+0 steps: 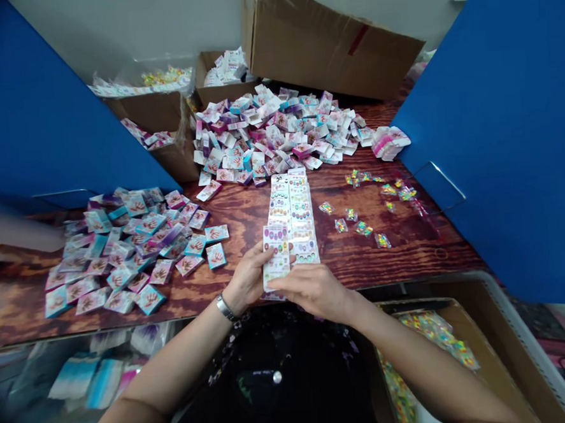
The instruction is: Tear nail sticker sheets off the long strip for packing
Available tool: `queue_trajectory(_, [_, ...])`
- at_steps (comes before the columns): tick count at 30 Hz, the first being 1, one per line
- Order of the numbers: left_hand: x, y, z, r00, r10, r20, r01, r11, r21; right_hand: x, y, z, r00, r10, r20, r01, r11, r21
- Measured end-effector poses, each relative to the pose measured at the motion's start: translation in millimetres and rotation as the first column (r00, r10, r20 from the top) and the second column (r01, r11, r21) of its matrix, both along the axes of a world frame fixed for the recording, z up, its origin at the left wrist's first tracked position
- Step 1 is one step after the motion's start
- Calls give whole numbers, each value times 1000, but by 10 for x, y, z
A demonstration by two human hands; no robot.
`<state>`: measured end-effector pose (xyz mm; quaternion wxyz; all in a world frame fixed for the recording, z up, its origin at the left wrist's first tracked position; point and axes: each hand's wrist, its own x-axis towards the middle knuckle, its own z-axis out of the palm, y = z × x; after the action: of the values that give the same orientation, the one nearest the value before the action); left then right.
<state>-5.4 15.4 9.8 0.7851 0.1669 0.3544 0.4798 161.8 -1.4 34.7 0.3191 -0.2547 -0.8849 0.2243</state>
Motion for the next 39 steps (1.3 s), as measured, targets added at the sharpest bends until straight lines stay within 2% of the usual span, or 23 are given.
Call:
queue_trajectory(3, [-16, -64, 0, 996, 6, -86, -2, 999, 47, -24, 32, 30, 971, -222, -93, 213, 973, -93])
queue_trajectory(5, [-33, -105, -8, 993, 0, -122, 10, 997, 77, -22, 73, 60, 942, -309, -133, 292, 947, -134])
queue_trajectory(6, [-43, -115, -12, 992, 7, -123, 3, 997, 82, -20, 85, 78, 944, -297, -142, 275, 949, -157])
queue_trajectory(8, [-68, -111, -19, 993, 64, -103, -56, 995, 82, -15, 93, 103, 975, -168, -146, 134, 966, -220])
queue_trajectory(10, [-96, -89, -18, 990, 119, -82, -113, 990, 81, -15, 102, 95, 988, -66, -142, 22, 956, -294])
queue_trajectory(11, [-109, -79, -15, 989, 123, -84, -115, 989, 96, -17, 118, 74, 985, -102, -141, 52, 946, -319])
queue_trajectory(12, [-120, -74, -12, 989, 105, -101, -92, 988, 127, -23, 143, 43, 970, -198, -142, 141, 932, -333])
queue_trajectory(14, [-133, -82, -7, 984, 36, -173, 2, 976, 216, -45, 216, -38, 889, -437, -137, 367, 859, -356])
queue_trajectory(15, [-136, -93, -7, 975, 6, -220, 52, 965, 257, -59, 255, -78, 848, -514, -129, 440, 818, -372])
queue_trajectory(17, [-139, -119, -18, 953, -26, -302, 124, 942, 311, -89, 316, -136, 819, -564, -103, 483, 775, -407])
queue_trajectory(20, [-156, -140, -55, 932, -13, -362, 148, 925, 349, -126, 329, -148, 815, -574, -83, 508, 776, -375])
queue_trajectory(23, [-191, -128, -106, 907, 31, -420, 147, 911, 385, -143, 289, -113, 847, -526, -80, 487, 827, -283])
queue_trajectory(26, [-226, -103, -157, 851, 108, -513, 149, 889, 434, -142, 271, -105, 878, -470, -93, 445, 872, -204])
queue_trajectory(28, [-246, -88, -180, 809, 161, -566, 170, 857, 486, -131, 288, -127, 878, -470, -88, 434, 861, -265])
queue_trajectory(32, [-285, -65, -168, 730, 253, -635, 246, 770, 589, -94, 357, -200, 902, -427, -65, 330, 779, -534])
queue_trajectory(34, [-300, -60, -136, 717, 259, -647, 256, 765, 591, -86, 372, -217, 916, -393, -78, 274, 758, -592])
queue_trajectory(36, [-308, -62, -103, 723, 249, -644, 250, 775, 580, -93, 367, -208, 927, -365, -88, 244, 764, -598])
queue_trajectory(39, [-302, -80, -76, 742, 204, -639, 273, 778, 565, -114, 355, -156, 940, -339, -30, 283, 827, -485])
